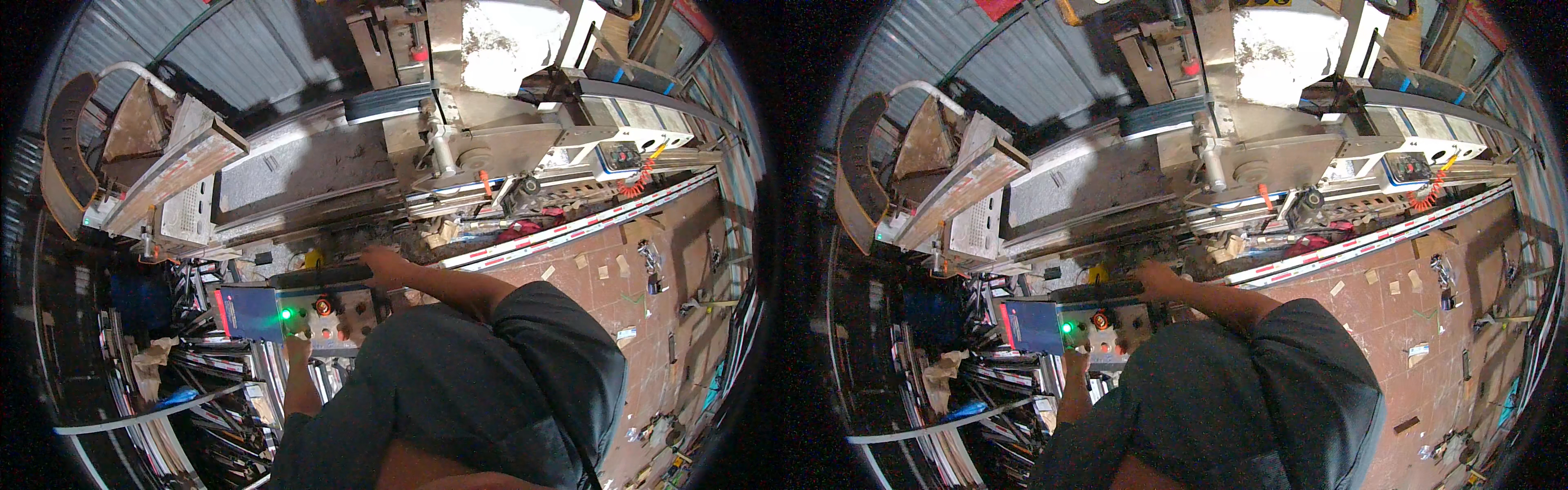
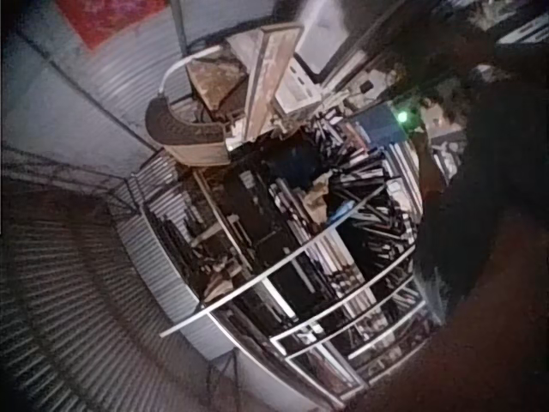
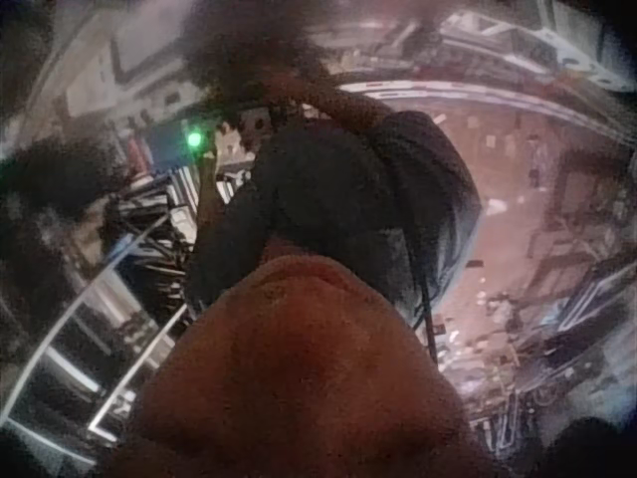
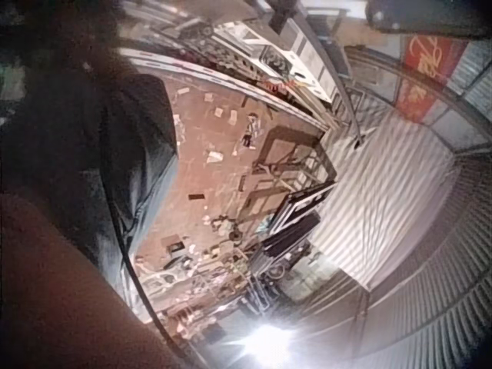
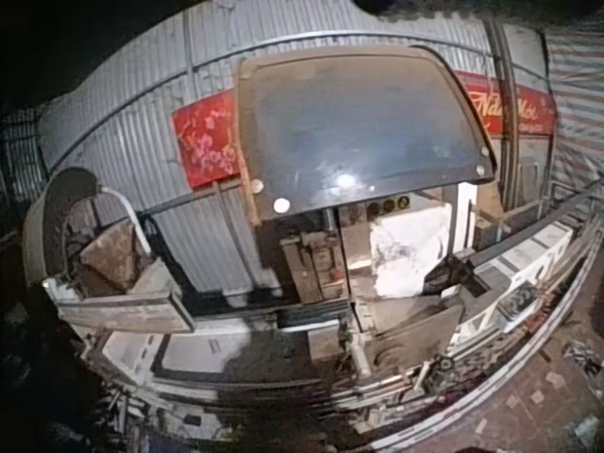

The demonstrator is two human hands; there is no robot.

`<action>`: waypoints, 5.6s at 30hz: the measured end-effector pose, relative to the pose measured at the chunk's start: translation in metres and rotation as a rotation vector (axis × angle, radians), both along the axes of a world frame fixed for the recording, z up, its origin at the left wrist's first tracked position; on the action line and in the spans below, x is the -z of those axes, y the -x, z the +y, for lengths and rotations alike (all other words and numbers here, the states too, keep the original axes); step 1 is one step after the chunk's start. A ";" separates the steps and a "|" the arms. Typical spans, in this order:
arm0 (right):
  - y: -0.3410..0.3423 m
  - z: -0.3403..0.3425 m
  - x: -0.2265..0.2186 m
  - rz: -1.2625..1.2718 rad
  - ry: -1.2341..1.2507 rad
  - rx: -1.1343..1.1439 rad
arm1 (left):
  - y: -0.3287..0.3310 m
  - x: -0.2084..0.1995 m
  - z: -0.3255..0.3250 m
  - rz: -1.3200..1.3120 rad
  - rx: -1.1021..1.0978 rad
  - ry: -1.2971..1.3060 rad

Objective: The person repeatedly places metal profiles into a cutting machine, aligns them, and operates the machine to cut the pieces. The cut pieces are then removed and set aside on the floor.

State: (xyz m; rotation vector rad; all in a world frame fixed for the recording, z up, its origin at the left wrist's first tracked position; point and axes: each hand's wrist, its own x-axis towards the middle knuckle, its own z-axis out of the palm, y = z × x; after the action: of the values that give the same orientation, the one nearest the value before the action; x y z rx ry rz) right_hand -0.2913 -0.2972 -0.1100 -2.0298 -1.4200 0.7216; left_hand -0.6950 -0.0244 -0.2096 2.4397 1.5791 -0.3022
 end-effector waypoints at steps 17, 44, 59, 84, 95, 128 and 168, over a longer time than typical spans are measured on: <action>-0.293 0.170 -0.068 1.664 -0.603 1.103 | 0.010 -0.069 -0.142 -0.501 -0.136 -0.269; 0.022 0.078 0.041 0.600 -0.514 0.992 | -0.227 -0.146 0.130 -1.070 0.819 0.035; 0.320 0.009 0.048 0.502 0.306 0.729 | -0.600 -0.206 0.121 -0.539 1.320 -0.050; 0.360 0.117 0.062 0.082 0.768 1.212 | -0.656 -0.171 0.101 -0.761 1.383 0.223; 0.347 0.120 0.035 0.241 0.783 1.133 | -0.632 -0.218 0.090 -0.396 1.381 0.116; 0.334 0.117 0.017 0.249 0.869 1.046 | -0.625 -0.231 0.088 -0.260 1.374 0.071; 0.330 0.118 0.021 0.238 0.868 1.043 | -0.637 -0.215 0.102 -0.335 1.383 0.068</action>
State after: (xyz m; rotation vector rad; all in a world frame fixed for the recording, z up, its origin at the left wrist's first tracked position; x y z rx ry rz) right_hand -0.6213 -0.1794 -0.1310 -2.7206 0.2764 1.0912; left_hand -0.0575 0.0776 0.0058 2.8581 -0.4078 -0.1066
